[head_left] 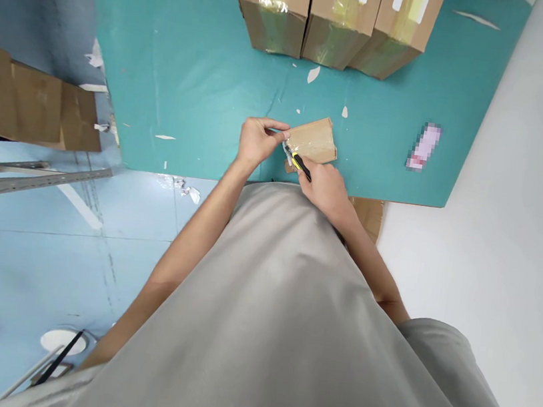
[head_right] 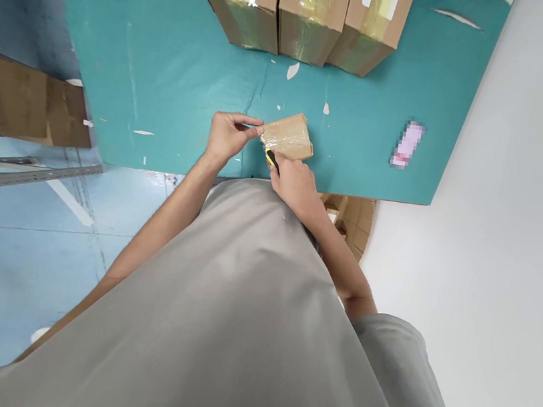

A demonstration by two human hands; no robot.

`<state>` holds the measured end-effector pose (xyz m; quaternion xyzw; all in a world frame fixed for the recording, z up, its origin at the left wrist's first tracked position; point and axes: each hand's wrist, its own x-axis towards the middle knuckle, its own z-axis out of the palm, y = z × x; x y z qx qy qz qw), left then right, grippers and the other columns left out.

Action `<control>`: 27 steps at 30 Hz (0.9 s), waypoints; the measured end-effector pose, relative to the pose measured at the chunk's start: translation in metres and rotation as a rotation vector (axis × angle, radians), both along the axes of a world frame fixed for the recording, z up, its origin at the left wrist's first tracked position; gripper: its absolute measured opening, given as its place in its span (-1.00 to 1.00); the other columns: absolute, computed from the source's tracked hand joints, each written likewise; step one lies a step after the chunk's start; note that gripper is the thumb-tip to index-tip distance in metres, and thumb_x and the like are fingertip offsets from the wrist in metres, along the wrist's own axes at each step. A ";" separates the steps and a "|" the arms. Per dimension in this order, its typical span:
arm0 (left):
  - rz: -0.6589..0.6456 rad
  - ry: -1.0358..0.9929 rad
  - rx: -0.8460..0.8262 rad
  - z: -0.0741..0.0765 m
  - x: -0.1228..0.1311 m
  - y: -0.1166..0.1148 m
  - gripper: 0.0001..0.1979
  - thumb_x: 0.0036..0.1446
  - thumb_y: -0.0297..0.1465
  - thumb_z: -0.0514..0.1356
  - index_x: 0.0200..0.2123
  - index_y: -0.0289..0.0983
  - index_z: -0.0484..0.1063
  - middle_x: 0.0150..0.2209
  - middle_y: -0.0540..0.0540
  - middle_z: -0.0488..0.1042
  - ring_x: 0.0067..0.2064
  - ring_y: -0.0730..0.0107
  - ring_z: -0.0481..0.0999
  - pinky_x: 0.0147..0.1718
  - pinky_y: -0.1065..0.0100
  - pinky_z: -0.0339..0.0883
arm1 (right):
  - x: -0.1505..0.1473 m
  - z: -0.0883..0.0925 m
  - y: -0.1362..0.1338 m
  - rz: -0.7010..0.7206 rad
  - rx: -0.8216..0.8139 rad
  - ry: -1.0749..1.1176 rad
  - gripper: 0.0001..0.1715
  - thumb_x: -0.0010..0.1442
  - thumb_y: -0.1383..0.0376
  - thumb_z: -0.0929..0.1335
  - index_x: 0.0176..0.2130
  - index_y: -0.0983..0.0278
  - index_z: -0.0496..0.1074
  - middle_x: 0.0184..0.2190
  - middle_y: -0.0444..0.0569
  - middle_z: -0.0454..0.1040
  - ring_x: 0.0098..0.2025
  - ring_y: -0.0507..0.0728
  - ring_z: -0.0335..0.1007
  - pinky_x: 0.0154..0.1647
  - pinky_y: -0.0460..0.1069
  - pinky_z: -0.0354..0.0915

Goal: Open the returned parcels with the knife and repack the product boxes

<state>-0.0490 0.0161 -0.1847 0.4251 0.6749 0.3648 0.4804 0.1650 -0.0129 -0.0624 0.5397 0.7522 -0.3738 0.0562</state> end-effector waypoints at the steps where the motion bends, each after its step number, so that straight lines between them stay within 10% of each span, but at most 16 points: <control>1: 0.006 0.005 0.003 -0.001 0.000 0.000 -0.73 0.10 -0.33 0.49 -0.13 -0.30 0.80 -0.15 -0.16 0.77 -0.13 0.12 0.73 0.05 0.08 0.63 | -0.001 -0.001 -0.003 0.007 -0.002 -0.020 -0.43 0.65 0.04 0.25 0.41 0.14 0.57 -0.07 0.15 0.77 0.05 0.43 0.68 0.14 0.23 0.49; 10: 0.021 -0.027 0.002 -0.005 -0.001 -0.001 -0.73 0.10 -0.33 0.49 -0.11 -0.28 0.79 -0.15 -0.15 0.77 -0.11 0.11 0.73 0.06 0.08 0.64 | 0.016 0.011 -0.012 -0.097 0.073 -0.040 -0.32 0.66 0.02 0.18 0.57 0.10 0.39 0.11 0.15 0.73 0.14 0.45 0.65 0.19 0.23 0.49; 20: 0.049 -0.106 -0.068 -0.006 -0.038 -0.023 -0.55 0.08 -0.15 0.55 -0.03 -0.29 0.76 0.00 -0.25 0.77 0.04 -0.04 0.77 0.16 0.02 0.66 | 0.101 -0.125 0.036 -0.625 0.129 -0.201 -0.15 0.57 -0.02 0.23 0.57 0.43 0.24 0.34 0.49 0.46 0.33 0.48 0.49 0.41 0.37 0.40; 27: 0.184 -0.052 -0.144 -0.014 -0.071 -0.048 -0.42 0.04 -0.08 0.55 0.04 -0.29 0.65 0.12 -0.34 0.72 0.14 -0.07 0.75 0.20 -0.07 0.66 | 0.049 -0.128 0.040 -0.561 -0.064 0.103 -0.50 0.55 0.19 0.28 0.25 0.38 0.61 0.22 0.29 0.66 0.30 0.36 0.56 0.43 0.25 0.43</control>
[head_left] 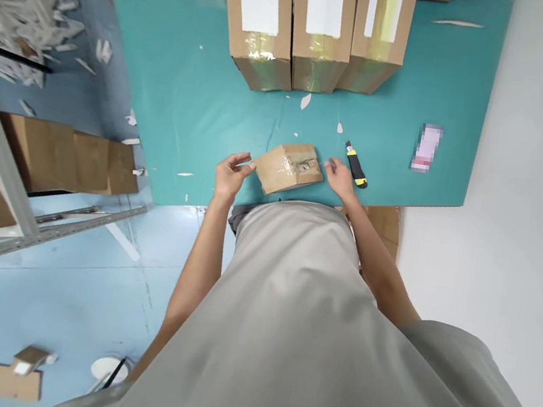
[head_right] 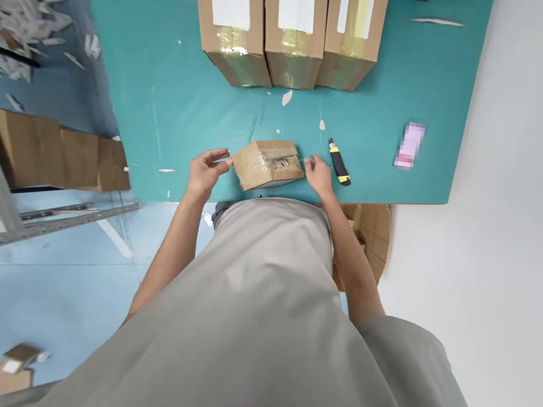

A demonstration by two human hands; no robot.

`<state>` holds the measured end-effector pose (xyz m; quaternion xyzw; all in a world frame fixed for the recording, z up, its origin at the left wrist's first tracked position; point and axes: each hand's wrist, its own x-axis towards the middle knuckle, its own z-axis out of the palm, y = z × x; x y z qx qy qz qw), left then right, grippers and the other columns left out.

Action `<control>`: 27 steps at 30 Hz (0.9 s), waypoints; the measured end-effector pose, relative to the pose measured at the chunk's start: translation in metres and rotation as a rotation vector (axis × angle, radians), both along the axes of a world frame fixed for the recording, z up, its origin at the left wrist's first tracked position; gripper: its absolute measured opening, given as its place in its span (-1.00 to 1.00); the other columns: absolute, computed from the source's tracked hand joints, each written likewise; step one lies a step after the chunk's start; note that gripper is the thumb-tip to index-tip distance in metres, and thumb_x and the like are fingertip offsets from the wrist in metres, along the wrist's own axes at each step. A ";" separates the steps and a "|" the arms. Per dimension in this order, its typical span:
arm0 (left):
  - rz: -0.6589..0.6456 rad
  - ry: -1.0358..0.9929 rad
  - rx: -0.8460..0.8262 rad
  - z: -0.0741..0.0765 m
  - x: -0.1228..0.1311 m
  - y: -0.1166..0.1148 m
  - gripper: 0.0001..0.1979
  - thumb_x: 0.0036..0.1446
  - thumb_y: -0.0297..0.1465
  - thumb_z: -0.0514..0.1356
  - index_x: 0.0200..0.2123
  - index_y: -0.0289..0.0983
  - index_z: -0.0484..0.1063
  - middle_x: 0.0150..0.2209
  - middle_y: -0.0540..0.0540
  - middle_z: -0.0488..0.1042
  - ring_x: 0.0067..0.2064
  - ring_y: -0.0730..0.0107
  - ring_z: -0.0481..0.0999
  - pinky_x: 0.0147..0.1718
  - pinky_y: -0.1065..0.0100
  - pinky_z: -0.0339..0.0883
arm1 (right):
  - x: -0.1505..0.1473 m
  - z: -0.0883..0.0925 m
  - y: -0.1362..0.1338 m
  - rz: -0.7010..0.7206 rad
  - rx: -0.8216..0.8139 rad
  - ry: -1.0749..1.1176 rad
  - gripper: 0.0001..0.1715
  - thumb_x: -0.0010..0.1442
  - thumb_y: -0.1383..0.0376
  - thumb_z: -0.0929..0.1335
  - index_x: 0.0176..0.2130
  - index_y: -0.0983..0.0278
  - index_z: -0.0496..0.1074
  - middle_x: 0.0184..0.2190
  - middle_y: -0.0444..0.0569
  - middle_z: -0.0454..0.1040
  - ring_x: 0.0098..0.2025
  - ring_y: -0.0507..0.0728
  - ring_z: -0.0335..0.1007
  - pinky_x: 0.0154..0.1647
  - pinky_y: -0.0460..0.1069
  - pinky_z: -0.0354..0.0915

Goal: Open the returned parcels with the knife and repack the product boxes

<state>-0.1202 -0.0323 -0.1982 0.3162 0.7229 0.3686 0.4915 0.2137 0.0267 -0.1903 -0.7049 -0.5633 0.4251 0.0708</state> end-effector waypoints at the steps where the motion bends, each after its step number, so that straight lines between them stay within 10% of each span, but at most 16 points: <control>1: 0.022 0.041 -0.020 0.002 0.000 -0.004 -0.45 0.07 -0.06 0.52 0.01 -0.28 0.64 0.08 -0.32 0.73 0.08 -0.05 0.77 0.13 -0.04 0.69 | -0.009 0.002 0.000 0.002 -0.070 0.133 -0.55 0.55 0.15 0.30 0.16 0.33 0.65 0.13 0.23 0.71 0.21 0.34 0.62 0.32 0.22 0.52; 6: -0.006 0.098 0.023 0.025 0.020 -0.021 -0.55 0.29 0.01 0.40 -0.05 -0.25 0.61 0.04 -0.27 0.75 0.06 0.02 0.78 0.07 0.11 0.68 | -0.036 0.017 -0.005 0.008 -0.127 0.427 -0.72 0.47 0.19 0.41 0.04 0.25 0.67 0.07 0.11 0.75 0.10 0.29 0.70 0.15 0.15 0.60; 13: -0.145 0.336 -0.219 0.035 0.060 -0.016 -0.54 0.31 -0.05 0.43 0.05 -0.27 0.55 0.06 -0.35 0.74 0.14 -0.15 0.74 0.20 0.03 0.55 | -0.040 0.056 -0.008 0.277 0.098 -0.032 -0.63 0.56 0.20 0.33 0.15 0.25 0.64 0.12 0.20 0.73 0.08 0.37 0.71 0.28 0.24 0.50; 19: -0.268 0.612 -0.354 0.041 0.073 0.007 -0.41 0.39 -0.09 0.38 0.28 -0.32 0.37 0.12 -0.41 0.70 0.25 -0.25 0.67 0.25 0.01 0.47 | -0.061 0.066 0.002 0.499 0.101 -0.312 -0.15 0.62 0.11 0.29 0.68 0.39 0.08 0.17 0.40 0.68 0.11 0.49 0.66 0.15 0.25 0.48; 27: -0.269 0.587 -0.267 0.026 0.074 0.008 -0.48 0.34 -0.24 0.43 0.23 -0.29 0.39 0.18 -0.44 0.62 0.26 -0.29 0.63 0.25 -0.01 0.46 | -0.080 0.068 0.020 0.764 0.283 -0.417 -0.24 0.64 0.08 0.24 0.56 0.48 0.31 0.32 0.52 0.49 0.35 0.61 0.38 0.30 0.39 0.35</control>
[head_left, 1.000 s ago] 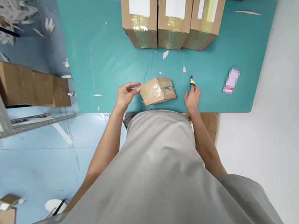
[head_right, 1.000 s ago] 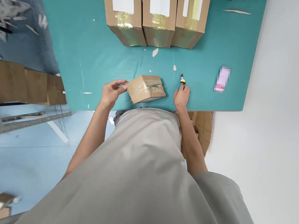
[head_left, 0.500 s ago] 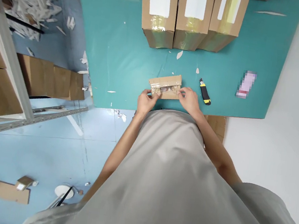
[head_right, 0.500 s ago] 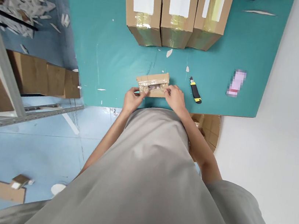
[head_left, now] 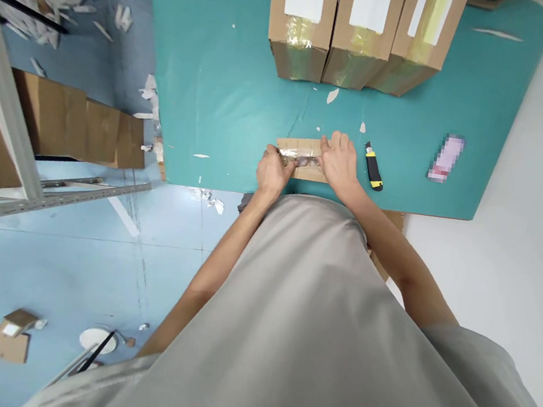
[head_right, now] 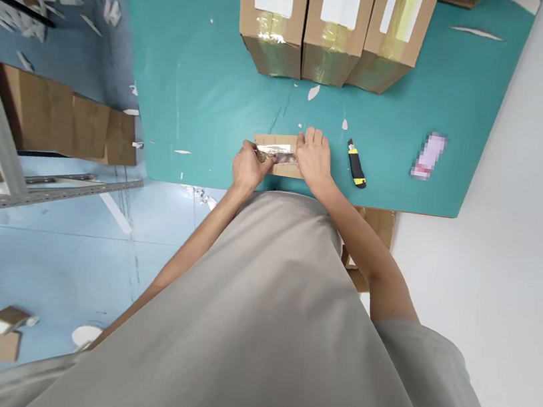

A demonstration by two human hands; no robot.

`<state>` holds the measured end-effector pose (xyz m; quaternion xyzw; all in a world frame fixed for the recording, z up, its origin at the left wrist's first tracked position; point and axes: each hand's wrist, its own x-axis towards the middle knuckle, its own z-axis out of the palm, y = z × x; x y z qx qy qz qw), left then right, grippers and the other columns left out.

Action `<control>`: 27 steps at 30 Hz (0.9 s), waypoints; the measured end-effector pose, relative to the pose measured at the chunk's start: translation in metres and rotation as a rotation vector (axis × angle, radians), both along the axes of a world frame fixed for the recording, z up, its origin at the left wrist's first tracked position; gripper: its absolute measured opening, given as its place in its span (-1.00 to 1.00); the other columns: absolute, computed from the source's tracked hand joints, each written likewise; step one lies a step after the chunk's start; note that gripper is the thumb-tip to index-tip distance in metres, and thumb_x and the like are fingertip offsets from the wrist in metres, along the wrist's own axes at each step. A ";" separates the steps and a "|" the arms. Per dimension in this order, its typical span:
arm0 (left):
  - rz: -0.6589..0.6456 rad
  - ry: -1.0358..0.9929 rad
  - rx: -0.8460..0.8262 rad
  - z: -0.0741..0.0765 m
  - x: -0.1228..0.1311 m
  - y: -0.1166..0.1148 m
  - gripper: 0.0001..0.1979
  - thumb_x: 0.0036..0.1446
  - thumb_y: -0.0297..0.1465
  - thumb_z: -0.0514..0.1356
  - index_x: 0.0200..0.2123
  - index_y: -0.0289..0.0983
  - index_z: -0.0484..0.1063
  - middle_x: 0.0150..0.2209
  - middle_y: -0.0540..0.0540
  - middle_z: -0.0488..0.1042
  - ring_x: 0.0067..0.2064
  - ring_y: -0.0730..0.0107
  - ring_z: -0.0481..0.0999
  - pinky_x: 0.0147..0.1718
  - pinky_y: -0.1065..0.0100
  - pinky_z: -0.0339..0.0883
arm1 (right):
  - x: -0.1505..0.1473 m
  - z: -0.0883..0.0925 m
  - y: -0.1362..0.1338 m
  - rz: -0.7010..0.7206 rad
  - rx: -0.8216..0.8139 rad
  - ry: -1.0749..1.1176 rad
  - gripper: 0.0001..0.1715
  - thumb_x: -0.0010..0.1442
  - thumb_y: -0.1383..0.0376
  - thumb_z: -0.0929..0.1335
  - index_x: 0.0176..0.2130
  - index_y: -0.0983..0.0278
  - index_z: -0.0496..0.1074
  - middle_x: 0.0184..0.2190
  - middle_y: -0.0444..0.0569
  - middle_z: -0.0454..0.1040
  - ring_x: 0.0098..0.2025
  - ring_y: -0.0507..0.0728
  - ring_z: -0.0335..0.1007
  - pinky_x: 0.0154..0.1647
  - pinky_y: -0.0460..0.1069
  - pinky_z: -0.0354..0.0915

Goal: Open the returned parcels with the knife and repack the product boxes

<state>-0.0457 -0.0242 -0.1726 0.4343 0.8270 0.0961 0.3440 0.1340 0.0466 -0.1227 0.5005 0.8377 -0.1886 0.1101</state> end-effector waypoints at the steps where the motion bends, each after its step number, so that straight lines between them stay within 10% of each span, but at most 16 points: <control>1: 0.008 -0.021 0.036 -0.004 -0.001 -0.003 -0.51 0.35 -0.25 0.42 0.22 -0.27 0.39 0.19 -0.41 0.62 0.25 -0.25 0.63 0.25 0.00 0.46 | 0.001 0.000 0.002 0.046 0.014 0.017 -0.24 0.64 0.07 0.24 0.54 0.50 0.33 0.34 0.52 0.46 0.37 0.61 0.34 0.33 0.41 0.32; 9: 0.090 -0.135 0.215 -0.031 0.000 -0.011 -0.55 0.33 -0.28 0.48 0.15 -0.23 0.42 0.12 -0.27 0.60 0.12 -0.01 0.64 0.19 0.10 0.47 | 0.008 -0.001 0.040 0.198 -0.077 -0.018 -0.39 0.65 0.19 0.18 0.24 0.51 0.62 0.27 0.46 0.53 0.25 0.52 0.44 0.27 0.32 0.36; 16: 0.126 -0.155 0.261 -0.037 0.005 -0.015 -0.58 0.41 -0.26 0.44 0.20 -0.28 0.48 0.13 -0.30 0.56 0.06 0.04 0.65 0.15 0.12 0.49 | -0.040 0.004 0.025 0.371 -0.045 -0.073 -0.28 0.57 0.42 0.15 0.56 0.65 0.25 0.35 0.59 0.50 0.35 0.53 0.45 0.37 0.38 0.31; 27: 0.125 -0.231 0.296 -0.049 0.003 -0.016 -0.54 0.42 -0.01 0.41 0.20 -0.15 0.66 -0.02 -0.22 0.51 0.02 -0.02 0.68 0.13 0.11 0.53 | -0.076 -0.008 0.004 0.354 0.001 -0.171 -0.23 0.57 0.36 0.11 0.56 0.73 0.23 0.45 0.72 0.39 0.41 0.60 0.45 0.30 0.44 0.43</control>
